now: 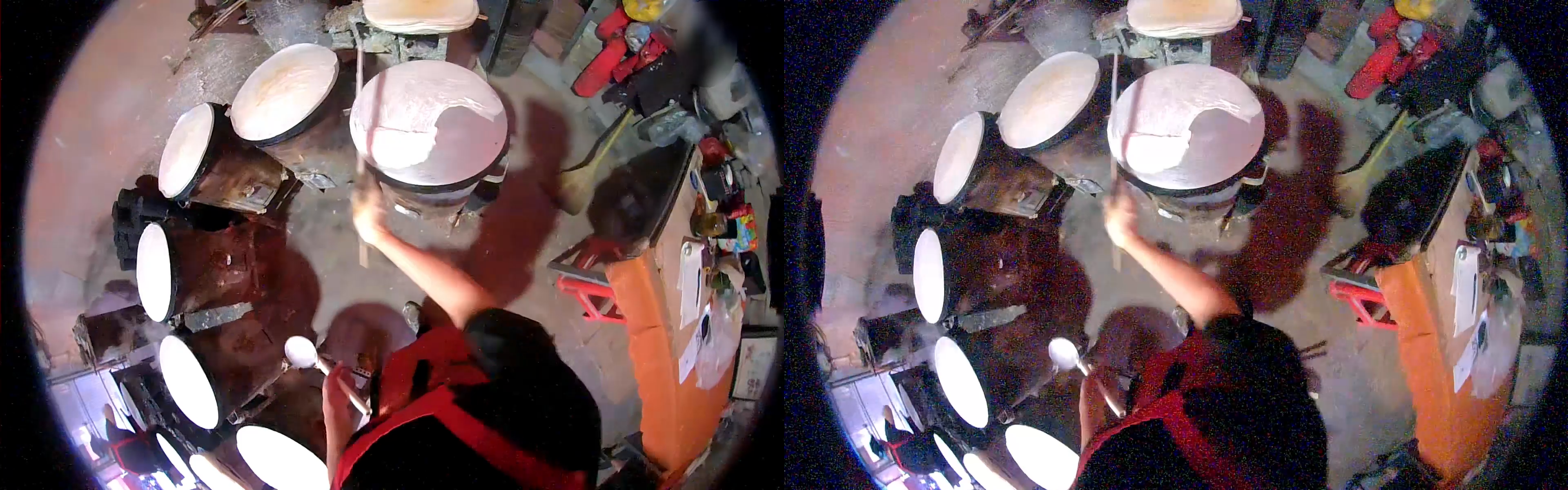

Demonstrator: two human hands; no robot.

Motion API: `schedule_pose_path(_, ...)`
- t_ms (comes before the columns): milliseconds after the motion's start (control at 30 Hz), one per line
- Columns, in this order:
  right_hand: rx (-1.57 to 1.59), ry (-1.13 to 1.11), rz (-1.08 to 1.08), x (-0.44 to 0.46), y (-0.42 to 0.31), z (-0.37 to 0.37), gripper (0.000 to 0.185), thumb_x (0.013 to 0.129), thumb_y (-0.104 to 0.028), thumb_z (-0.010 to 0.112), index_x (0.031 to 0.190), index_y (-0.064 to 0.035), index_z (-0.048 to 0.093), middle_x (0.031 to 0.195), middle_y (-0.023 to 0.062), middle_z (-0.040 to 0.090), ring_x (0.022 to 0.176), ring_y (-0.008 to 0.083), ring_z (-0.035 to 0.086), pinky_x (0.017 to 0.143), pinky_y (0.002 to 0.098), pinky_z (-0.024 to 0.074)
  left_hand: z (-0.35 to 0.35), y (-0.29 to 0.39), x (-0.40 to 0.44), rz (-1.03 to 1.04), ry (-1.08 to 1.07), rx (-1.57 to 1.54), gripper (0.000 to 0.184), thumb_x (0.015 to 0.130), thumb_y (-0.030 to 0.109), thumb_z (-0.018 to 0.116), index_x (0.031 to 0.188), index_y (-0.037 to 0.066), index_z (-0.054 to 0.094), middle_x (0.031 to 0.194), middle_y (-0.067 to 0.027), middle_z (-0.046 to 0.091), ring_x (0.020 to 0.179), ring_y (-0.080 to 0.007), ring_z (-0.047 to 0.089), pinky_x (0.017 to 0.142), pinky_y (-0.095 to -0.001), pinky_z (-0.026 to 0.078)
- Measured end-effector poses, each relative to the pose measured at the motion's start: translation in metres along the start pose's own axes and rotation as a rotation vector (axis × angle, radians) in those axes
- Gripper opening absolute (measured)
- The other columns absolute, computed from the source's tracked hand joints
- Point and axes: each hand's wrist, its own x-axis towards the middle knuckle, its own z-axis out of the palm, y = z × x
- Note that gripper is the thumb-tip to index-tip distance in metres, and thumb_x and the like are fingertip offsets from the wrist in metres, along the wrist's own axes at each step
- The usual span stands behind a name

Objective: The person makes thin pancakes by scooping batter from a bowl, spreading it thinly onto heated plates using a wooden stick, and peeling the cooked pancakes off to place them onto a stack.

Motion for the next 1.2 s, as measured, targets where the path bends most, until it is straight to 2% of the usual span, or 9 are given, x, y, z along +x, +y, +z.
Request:
schedule_pose_path(100,-0.069,-0.102,0.452,0.038,-0.008,0.077,0.045,0.084,-0.002,0.046,0.129,0.0,0.04,0.115,0.021,0.051,0.104,0.0323,0.05,0.092,0.0353,0.0381,-0.032,-0.014,-0.006,-0.197,-0.007,-0.213,0.019,0.089,0.018,0.051,0.103,0.005,0.055,0.091,-0.0023,0.054,0.08,-0.0122,0.052,0.068,-0.0239,0.045)
schedule_pose_path(267,0.27,0.02,0.479,0.009,0.018,0.092,0.044,0.087,-0.003,0.043,0.131,-0.007,0.038,0.105,0.0126,0.052,0.088,0.0242,0.05,0.076,0.0308,0.0401,-0.084,-0.057,0.005,-0.145,0.022,-0.102,0.02,0.088,0.015,0.052,0.106,0.007,0.054,0.092,-0.0031,0.055,0.079,-0.0136,0.054,0.067,-0.0254,0.047)
schedule_pose_path(467,0.815,0.099,0.684,-0.085,0.035,0.013,0.044,0.09,-0.005,0.041,0.133,-0.0153,0.036,0.093,0.0024,0.052,0.068,0.0145,0.05,0.057,0.0255,0.0426,-0.114,-0.074,0.01,-0.102,-0.097,0.013,0.024,0.088,0.016,0.051,0.111,0.007,0.053,0.093,-0.0041,0.056,0.079,-0.0143,0.055,0.067,-0.0264,0.047)
schedule_pose_path(633,0.251,0.082,0.695,-0.081,0.012,-0.099,0.053,0.087,-0.005,0.044,0.134,-0.0277,0.035,0.067,-0.0033,0.049,0.045,0.0092,0.045,0.034,0.0253,0.0383,-0.128,-0.085,0.035,-0.029,-0.221,0.153,0.028,0.088,0.017,0.051,0.114,0.007,0.052,0.094,-0.005,0.056,0.08,-0.0148,0.055,0.067,-0.0271,0.047)
schedule_pose_path(667,0.434,0.115,0.778,-0.067,-0.014,-0.129,0.043,0.091,-0.019,0.048,0.133,-0.0158,0.041,0.063,-0.0003,0.051,0.045,0.0102,0.046,0.039,0.0247,0.0392,-0.13,-0.087,0.038,-0.007,-0.245,0.187,0.028,0.089,0.017,0.051,0.115,0.007,0.051,0.095,-0.0051,0.056,0.08,-0.0149,0.056,0.068,-0.0273,0.047)
schedule_pose_path(800,0.25,0.109,0.885,0.004,-0.072,-0.17,0.034,0.093,-0.032,0.046,0.122,-0.0143,0.046,0.061,-0.0008,0.048,0.045,0.0135,0.048,0.036,0.0287,0.0397,-0.133,-0.087,0.056,0.074,-0.323,0.308,0.031,0.089,0.018,0.051,0.118,0.007,0.051,0.096,-0.0058,0.057,0.081,-0.0154,0.056,0.068,-0.0279,0.048)
schedule_pose_path(900,0.646,0.217,0.865,0.014,-0.043,-0.133,0.018,0.092,-0.031,0.048,0.107,-0.0209,0.05,0.067,-0.0007,0.049,0.045,0.0129,0.047,0.035,0.0273,0.0361,-0.124,-0.084,0.067,0.122,-0.363,0.396,0.033,0.089,0.018,0.05,0.12,0.007,0.05,0.096,-0.0063,0.057,0.081,-0.0157,0.056,0.068,-0.0284,0.048)
schedule_pose_path(1067,0.13,-0.458,0.834,-0.023,-0.049,-0.182,0.022,0.09,-0.031,0.052,0.109,-0.0198,0.055,0.069,-0.0023,0.051,0.052,0.0088,0.046,0.04,0.0264,0.0395,-0.095,-0.079,0.082,0.188,-0.384,0.468,0.036,0.089,0.019,0.05,0.124,0.007,0.049,0.097,-0.0072,0.058,0.082,-0.0163,0.057,0.068,-0.0292,0.048)
schedule_pose_path(1200,0.373,-0.351,0.938,-0.004,0.012,-0.268,0.035,0.087,-0.047,0.055,0.114,-0.0236,0.055,0.064,-0.005,0.048,0.043,0.0068,0.04,0.037,0.0229,0.0336,-0.068,-0.089,0.07,-0.027,-0.252,-0.08,0.037,0.09,0.021,0.049,0.123,0.006,0.048,0.087,-0.0065,0.06,0.074,-0.0171,0.058,0.067,-0.0316,0.048)
